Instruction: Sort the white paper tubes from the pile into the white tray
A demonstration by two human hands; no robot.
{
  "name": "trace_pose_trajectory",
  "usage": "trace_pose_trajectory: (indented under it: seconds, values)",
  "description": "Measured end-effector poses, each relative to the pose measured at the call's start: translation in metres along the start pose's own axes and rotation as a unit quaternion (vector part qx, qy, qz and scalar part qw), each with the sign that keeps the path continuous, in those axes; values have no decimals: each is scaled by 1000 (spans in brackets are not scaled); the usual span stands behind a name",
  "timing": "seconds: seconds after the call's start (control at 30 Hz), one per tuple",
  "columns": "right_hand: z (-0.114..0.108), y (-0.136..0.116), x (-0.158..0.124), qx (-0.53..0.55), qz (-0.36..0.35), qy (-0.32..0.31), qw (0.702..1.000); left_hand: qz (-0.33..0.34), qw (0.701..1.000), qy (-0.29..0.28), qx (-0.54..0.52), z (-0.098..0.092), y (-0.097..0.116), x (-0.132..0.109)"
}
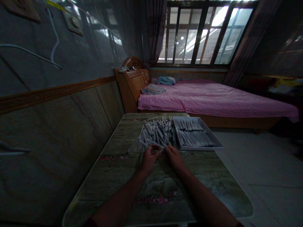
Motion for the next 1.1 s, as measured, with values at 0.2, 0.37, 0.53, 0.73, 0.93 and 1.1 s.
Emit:
trace_pose_trajectory:
  seconds: [0.2,0.37,0.53,0.73,0.93,1.1]
  values:
    - [-14,7,2,142,70,28,987,95,986,124,52,-41,17,17]
    - [-13,8,4,179,80,43,980,67,966,231,95,-98,19,40]
    - [-13,6,7,196,80,49,976,72,962,152,214,-102,27,46]
    - [-13,8,9,217,90,53,970,211,851,-157,455,-30,38,38]
    - [-10,13,12,205,94,39,973,168,731,-262,607,-28,5,35]
    - [-7,18,15,210,107,34,971,217,754,-269,558,-56,3,29]
Point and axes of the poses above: each hand's wrist, its own x-axis towards the middle knuckle, its own z-axis out of the palm, y = z × x, the point moved 8 cm from there along x, towards the middle knuckle, and after that the axes turned 13 degrees about z, right-handed, at the moved point
